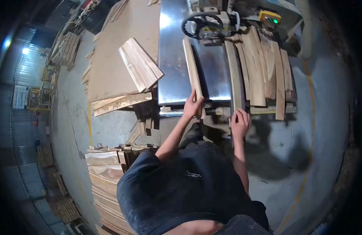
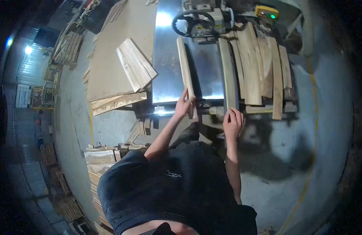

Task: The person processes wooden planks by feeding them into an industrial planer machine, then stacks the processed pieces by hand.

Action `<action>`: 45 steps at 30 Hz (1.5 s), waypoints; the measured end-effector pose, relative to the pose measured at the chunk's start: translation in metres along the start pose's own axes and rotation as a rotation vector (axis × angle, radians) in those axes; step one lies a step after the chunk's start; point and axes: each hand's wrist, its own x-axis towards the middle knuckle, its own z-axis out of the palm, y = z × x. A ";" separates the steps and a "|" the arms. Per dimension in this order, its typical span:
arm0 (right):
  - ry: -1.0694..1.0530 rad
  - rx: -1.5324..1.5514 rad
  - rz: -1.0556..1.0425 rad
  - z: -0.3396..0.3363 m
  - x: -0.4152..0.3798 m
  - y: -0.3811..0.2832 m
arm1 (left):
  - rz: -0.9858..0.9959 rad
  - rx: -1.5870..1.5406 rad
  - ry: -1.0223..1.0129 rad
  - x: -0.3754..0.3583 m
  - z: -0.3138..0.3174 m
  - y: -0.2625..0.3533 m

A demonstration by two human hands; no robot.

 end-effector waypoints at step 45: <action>-0.126 -0.044 0.058 0.010 0.008 -0.012 | -0.270 0.632 0.957 0.199 -0.177 -0.081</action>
